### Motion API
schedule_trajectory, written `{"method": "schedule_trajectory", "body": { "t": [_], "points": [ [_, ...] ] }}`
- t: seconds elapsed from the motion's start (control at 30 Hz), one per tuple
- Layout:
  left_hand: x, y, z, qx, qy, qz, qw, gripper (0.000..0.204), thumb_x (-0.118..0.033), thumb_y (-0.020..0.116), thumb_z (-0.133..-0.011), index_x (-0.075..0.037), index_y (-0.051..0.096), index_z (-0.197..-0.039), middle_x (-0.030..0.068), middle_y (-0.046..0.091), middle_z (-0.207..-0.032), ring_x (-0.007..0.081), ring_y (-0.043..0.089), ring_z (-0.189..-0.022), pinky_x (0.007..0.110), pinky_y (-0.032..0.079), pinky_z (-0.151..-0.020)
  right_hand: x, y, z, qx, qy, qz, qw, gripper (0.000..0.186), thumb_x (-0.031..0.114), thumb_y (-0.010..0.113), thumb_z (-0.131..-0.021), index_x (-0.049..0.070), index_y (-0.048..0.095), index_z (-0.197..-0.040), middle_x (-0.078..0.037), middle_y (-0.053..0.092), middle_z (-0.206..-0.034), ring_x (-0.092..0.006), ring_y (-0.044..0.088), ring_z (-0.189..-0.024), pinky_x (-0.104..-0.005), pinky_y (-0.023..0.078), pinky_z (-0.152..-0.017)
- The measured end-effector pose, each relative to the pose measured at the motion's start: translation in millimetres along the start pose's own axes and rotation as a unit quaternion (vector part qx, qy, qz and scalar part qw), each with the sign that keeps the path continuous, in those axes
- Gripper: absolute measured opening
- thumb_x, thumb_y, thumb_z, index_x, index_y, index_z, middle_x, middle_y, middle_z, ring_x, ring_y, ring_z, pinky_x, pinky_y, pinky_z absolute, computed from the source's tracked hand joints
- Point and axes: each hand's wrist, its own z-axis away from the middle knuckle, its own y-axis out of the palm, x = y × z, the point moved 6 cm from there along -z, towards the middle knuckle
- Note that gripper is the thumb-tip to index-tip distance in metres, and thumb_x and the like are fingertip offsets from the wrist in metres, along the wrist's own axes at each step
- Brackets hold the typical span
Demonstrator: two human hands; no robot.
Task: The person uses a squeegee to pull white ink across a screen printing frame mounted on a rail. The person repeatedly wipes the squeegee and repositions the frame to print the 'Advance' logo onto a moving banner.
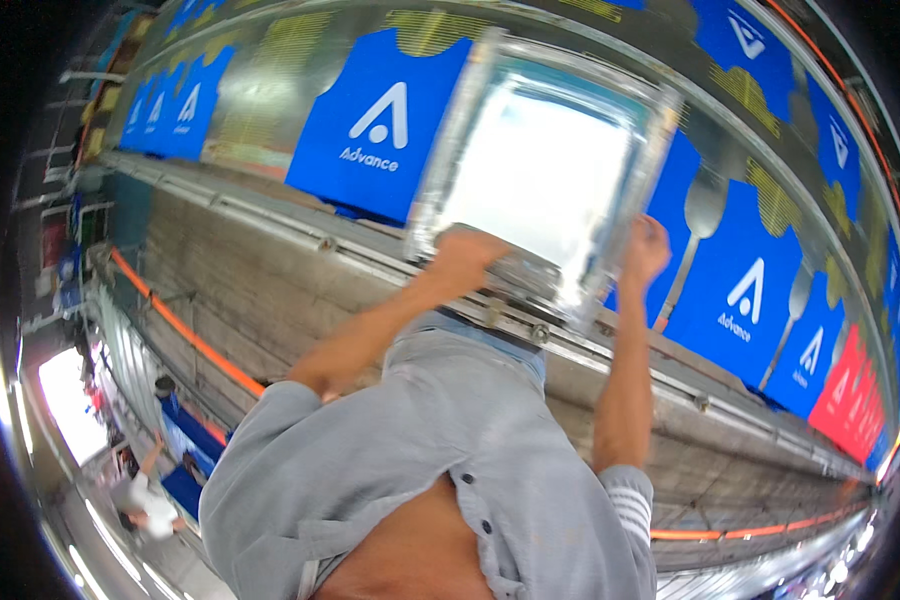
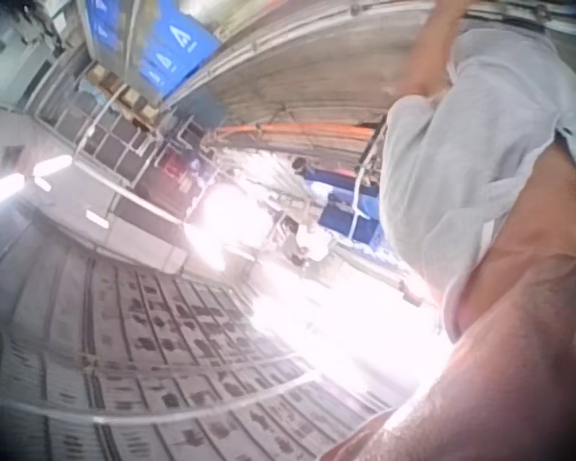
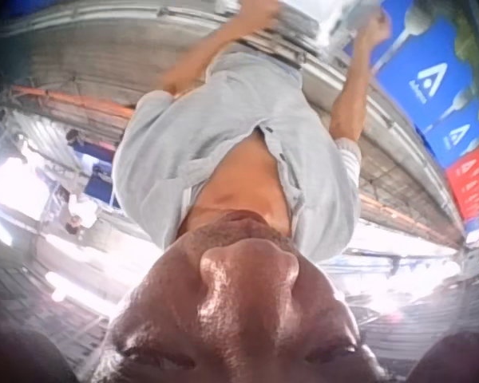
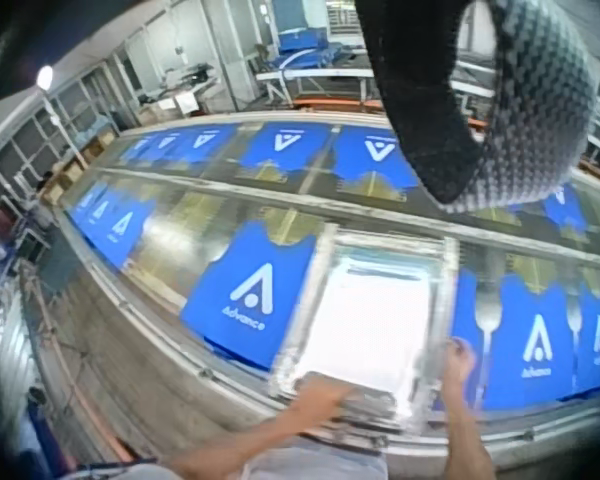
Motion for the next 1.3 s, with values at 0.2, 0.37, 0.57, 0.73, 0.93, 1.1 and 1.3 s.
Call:
{"method": "schedule_trajectory", "body": {
  "t": [0.2,0.37,0.57,0.73,0.93,1.1,1.3],
  "points": [
    [157,-106,61,-0.007,-0.007,-0.041,0.999,0.037,0.002,0.064,-0.066,-0.01,0.073,-0.099,0.0103,0.073,-0.094,0.0324,0.069,-0.085,0.044,0.053,-0.072,69,191,107,0.008,0.002,0.005,1.0,0.022,0.02,0.063,-0.093,0.002,0.072,-0.102,-0.015,0.071,-0.086,-0.023,0.065,-0.073,-0.0361,0.051,-0.07],
    [228,-147,81,0.033,-0.009,-0.059,0.998,0.039,0.005,0.06,-0.069,-0.01,0.073,-0.103,0.0112,0.073,-0.095,0.0338,0.069,-0.085,0.044,0.054,-0.072,98,261,150,0.031,0.115,0.0,0.993,0.025,0.02,0.063,-0.093,-0.001,0.07,-0.103,-0.015,0.071,-0.084,-0.0222,0.065,-0.073,-0.037,0.051,-0.07],
    [254,-156,86,0.064,-0.018,-0.064,0.996,0.038,0.002,0.06,-0.07,-0.01,0.073,-0.103,0.0123,0.073,-0.093,0.0336,0.069,-0.082,0.044,0.054,-0.07,95,287,160,0.022,0.091,0.015,0.996,0.026,0.022,0.062,-0.094,0.0,0.07,-0.104,-0.017,0.071,-0.084,-0.0257,0.067,-0.074,-0.0379,0.051,-0.07],
    [261,-147,86,0.049,-0.016,-0.067,0.996,0.033,0.001,0.06,-0.071,-0.009,0.073,-0.1,0.0117,0.073,-0.09,0.0338,0.069,-0.08,0.044,0.054,-0.069,94,292,154,0.032,0.084,0.075,0.993,0.028,0.025,0.058,-0.096,0.002,0.07,-0.106,-0.02,0.072,-0.087,-0.0354,0.069,-0.081,-0.0434,0.052,-0.076],
    [262,-139,101,-0.014,0.0,-0.056,0.998,0.037,-0.001,0.061,-0.071,-0.012,0.074,-0.104,0.0112,0.073,-0.095,0.0331,0.068,-0.088,0.043,0.055,-0.075,110,295,148,0.055,0.053,0.223,0.972,0.028,0.027,0.058,-0.097,0.005,0.072,-0.108,-0.019,0.069,-0.108,-0.0356,0.066,-0.102,-0.0458,0.052,-0.084],
    [279,-166,47,0.184,-0.106,-0.122,0.969,0.034,-0.008,0.064,-0.072,-0.014,0.075,-0.104,0.0147,0.071,-0.094,0.0349,0.068,-0.091,0.046,0.054,-0.081,205,315,152,0.182,-0.191,0.257,0.93,0.034,0.037,0.065,-0.093,0.01,0.073,-0.111,-0.016,0.066,-0.117,-0.0318,0.063,-0.112,-0.0464,0.052,-0.087],
    [315,-183,-91,0.134,-0.055,-0.093,0.985,0.028,-0.015,0.066,-0.071,-0.015,0.077,-0.097,0.0154,0.072,-0.092,0.0345,0.068,-0.093,0.047,0.055,-0.081,228,418,122,0.452,-0.255,0.48,0.707,0.022,0.016,0.058,-0.083,0.011,0.074,-0.098,-0.012,0.074,-0.099,-0.0302,0.071,-0.094,-0.0493,0.052,-0.078]
  ]
}}
